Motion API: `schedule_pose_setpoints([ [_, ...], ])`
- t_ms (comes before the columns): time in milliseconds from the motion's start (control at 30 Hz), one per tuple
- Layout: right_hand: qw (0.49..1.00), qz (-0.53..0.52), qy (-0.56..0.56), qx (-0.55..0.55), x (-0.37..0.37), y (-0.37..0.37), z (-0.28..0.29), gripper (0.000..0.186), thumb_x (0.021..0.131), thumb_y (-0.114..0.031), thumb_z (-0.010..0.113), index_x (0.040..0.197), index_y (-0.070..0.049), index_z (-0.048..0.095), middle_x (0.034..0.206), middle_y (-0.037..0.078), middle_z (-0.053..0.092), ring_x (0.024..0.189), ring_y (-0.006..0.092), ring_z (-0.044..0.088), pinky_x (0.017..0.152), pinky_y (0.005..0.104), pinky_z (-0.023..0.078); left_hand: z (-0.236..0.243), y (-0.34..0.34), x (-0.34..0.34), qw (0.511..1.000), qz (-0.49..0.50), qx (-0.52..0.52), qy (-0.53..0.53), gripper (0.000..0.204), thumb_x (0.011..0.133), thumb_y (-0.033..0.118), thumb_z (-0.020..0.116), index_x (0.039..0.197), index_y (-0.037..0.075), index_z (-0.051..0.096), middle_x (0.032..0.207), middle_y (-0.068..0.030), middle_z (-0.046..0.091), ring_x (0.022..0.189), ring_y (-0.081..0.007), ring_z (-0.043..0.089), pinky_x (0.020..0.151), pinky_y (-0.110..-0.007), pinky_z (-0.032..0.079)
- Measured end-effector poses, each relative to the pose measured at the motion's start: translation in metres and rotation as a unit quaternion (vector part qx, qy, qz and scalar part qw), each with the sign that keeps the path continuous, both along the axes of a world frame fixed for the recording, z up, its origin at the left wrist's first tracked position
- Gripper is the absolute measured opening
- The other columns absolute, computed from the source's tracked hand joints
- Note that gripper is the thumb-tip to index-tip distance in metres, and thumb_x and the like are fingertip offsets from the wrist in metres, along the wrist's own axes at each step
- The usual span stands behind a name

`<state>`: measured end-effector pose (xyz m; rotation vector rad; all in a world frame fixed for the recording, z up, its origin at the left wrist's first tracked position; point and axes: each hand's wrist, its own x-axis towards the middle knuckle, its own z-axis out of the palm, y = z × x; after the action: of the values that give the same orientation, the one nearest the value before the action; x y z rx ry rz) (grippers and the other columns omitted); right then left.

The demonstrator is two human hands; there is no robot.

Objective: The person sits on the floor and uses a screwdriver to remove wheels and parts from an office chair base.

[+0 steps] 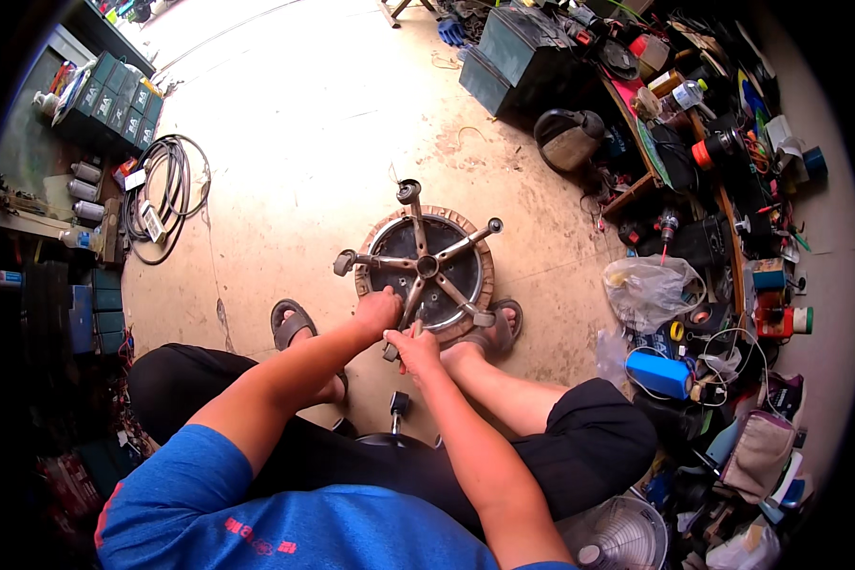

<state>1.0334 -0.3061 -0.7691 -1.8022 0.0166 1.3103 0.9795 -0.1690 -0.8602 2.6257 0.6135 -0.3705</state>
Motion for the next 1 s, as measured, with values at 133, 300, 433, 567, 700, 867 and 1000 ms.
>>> schedule_pose_setpoints([
  [133, 1.0, -0.012, 0.013, 0.008, 0.001, -0.002, 0.007, 0.033, 0.082, -0.033, 0.081, 0.078, -0.009, 0.06, 0.064, 0.001, 0.059, 0.045, 0.0117, 0.051, 0.036, 0.0273, 0.037, 0.004, 0.002, 0.004, 0.999, 0.043, -0.009, 0.005, 0.016, 0.076, 0.016, 0.067, 0.085, 0.004, 0.072, 0.091, -0.0202, 0.07, 0.083, -0.0363, 0.073, 0.071, -0.044, 0.06],
  [300, 0.999, -0.006, 0.049, 0.011, 0.005, -0.006, -0.001, 0.033, 0.083, -0.036, 0.081, 0.081, -0.008, 0.063, 0.064, 0.002, 0.06, 0.042, 0.012, 0.051, 0.037, 0.0255, 0.033, 0.012, 0.007, 0.012, 0.99, 0.124, -0.06, 0.023, 0.012, 0.069, 0.012, 0.067, 0.075, 0.004, 0.073, 0.083, -0.0212, 0.072, 0.082, -0.0386, 0.072, 0.072, -0.045, 0.059],
  [433, 0.999, -0.002, 0.05, 0.007, 0.004, -0.006, -0.004, 0.032, 0.081, -0.036, 0.081, 0.084, -0.008, 0.065, 0.069, 0.001, 0.061, 0.046, 0.012, 0.052, 0.038, 0.0262, 0.035, 0.018, 0.006, 0.019, 0.991, 0.106, -0.039, 0.069, 0.013, 0.071, 0.015, 0.071, 0.08, 0.007, 0.076, 0.085, -0.0186, 0.074, 0.083, -0.0344, 0.074, 0.071, -0.041, 0.06],
  [567, 0.999, -0.01, 0.051, -0.008, 0.003, -0.005, -0.003, 0.03, 0.079, -0.034, 0.081, 0.084, -0.009, 0.065, 0.07, 0.001, 0.062, 0.051, 0.0122, 0.054, 0.04, 0.0277, 0.037, 0.027, 0.002, 0.023, 0.994, 0.076, -0.03, 0.075, 0.014, 0.072, 0.016, 0.074, 0.082, 0.007, 0.077, 0.086, -0.0172, 0.075, 0.083, -0.033, 0.075, 0.07, -0.04, 0.061],
  [700, 0.999, -0.007, 0.043, -0.009, 0.002, -0.004, 0.002, 0.027, 0.079, -0.032, 0.08, 0.084, -0.01, 0.064, 0.07, 0.0, 0.061, 0.054, 0.0122, 0.055, 0.041, 0.0275, 0.038, 0.03, 0.001, 0.018, 0.986, 0.138, -0.041, 0.084, 0.014, 0.075, 0.015, 0.071, 0.084, 0.005, 0.077, 0.088, -0.0176, 0.075, 0.084, -0.0335, 0.075, 0.072, -0.041, 0.061],
  [867, 0.998, -0.007, 0.069, 0.009, 0.004, -0.011, -0.014, 0.027, 0.082, -0.033, 0.079, 0.084, -0.011, 0.063, 0.07, 0.0, 0.061, 0.052, 0.0124, 0.055, 0.041, 0.0268, 0.039, 0.032, -0.002, 0.012, 0.976, 0.194, -0.049, 0.088, 0.017, 0.078, 0.015, 0.068, 0.086, 0.002, 0.076, 0.09, -0.0194, 0.075, 0.087, -0.0337, 0.075, 0.073, -0.041, 0.06],
  [1000, 0.991, -0.038, 0.129, 0.014, 0.011, -0.012, -0.01, 0.028, 0.087, -0.036, 0.077, 0.088, -0.012, 0.062, 0.071, 0.0, 0.061, 0.046, 0.0134, 0.053, 0.039, 0.0263, 0.037, 0.031, 0.006, 0.011, 0.938, 0.251, -0.193, 0.138, 0.022, 0.078, 0.017, 0.067, 0.087, 0.0, 0.076, 0.096, -0.0222, 0.074, 0.092, -0.0354, 0.074, 0.078, -0.042, 0.06],
])
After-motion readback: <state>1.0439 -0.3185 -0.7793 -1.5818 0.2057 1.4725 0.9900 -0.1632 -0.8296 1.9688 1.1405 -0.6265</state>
